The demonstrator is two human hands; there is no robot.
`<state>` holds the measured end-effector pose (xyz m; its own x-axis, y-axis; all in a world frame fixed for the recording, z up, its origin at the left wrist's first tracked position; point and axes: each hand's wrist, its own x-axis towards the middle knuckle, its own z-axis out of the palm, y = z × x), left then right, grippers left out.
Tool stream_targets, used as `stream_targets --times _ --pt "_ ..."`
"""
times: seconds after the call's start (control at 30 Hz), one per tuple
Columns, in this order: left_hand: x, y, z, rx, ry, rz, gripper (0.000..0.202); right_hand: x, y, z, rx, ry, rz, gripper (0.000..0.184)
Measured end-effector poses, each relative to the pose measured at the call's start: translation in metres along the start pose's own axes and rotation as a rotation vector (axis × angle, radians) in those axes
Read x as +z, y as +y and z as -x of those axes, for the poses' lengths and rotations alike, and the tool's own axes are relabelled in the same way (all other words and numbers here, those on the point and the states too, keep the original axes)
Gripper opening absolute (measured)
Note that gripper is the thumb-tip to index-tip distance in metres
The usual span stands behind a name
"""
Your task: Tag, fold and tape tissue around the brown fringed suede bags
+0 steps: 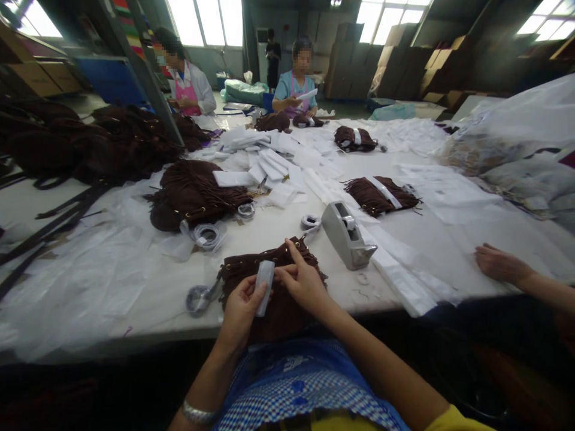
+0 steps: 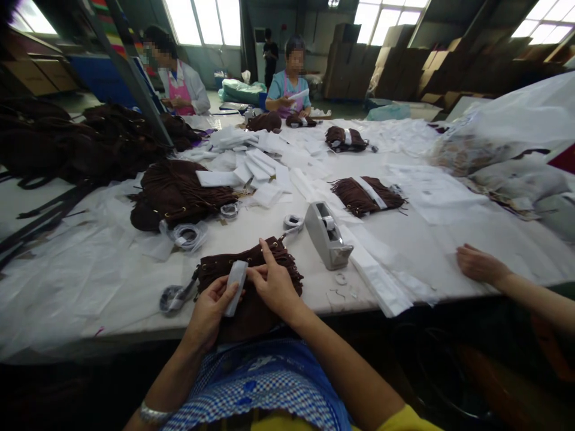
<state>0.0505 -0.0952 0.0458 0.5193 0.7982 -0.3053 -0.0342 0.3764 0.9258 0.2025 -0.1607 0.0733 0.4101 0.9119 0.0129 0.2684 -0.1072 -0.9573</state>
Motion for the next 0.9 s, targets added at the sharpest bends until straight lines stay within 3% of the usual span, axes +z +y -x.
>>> stream_targets --times 0.13,0.23,0.33,0.4,0.47,0.53,0.57,0.63,0.77,0.9 --pt "0.003 -0.006 -0.003 0.077 0.010 -0.013 0.054 0.030 -0.002 -0.011 0.048 0.016 0.020 0.087" --pt "0.004 -0.007 -0.003 0.085 0.039 -0.031 0.053 0.031 -0.004 -0.016 0.046 -0.016 0.047 0.089" --pt "0.003 -0.006 -0.002 0.056 0.035 -0.067 0.052 -0.006 -0.005 -0.009 -0.030 -0.066 0.083 0.082" --pt "0.003 -0.005 -0.001 0.036 0.053 -0.075 0.052 -0.047 -0.003 -0.001 -0.074 0.095 0.140 0.063" --pt "0.002 -0.004 -0.001 0.021 0.074 -0.078 0.053 -0.096 0.004 0.004 -0.123 0.399 0.290 0.045" --pt "0.002 -0.004 -0.001 0.023 0.084 -0.090 0.053 -0.142 0.017 0.004 -0.151 0.637 0.491 0.040" --pt "0.002 -0.005 -0.001 0.028 0.084 -0.098 0.053 -0.161 0.026 0.003 -0.124 0.686 0.565 0.040" --pt "0.002 -0.006 -0.002 0.039 0.083 -0.114 0.053 -0.190 0.043 -0.002 0.031 0.644 0.581 0.040" --pt "0.002 -0.007 -0.003 0.048 0.091 -0.122 0.053 -0.209 0.063 -0.009 0.260 0.469 0.186 0.048" --pt "0.003 -0.006 -0.002 0.050 0.099 -0.131 0.053 -0.204 0.049 -0.005 0.249 0.490 -0.170 0.040"
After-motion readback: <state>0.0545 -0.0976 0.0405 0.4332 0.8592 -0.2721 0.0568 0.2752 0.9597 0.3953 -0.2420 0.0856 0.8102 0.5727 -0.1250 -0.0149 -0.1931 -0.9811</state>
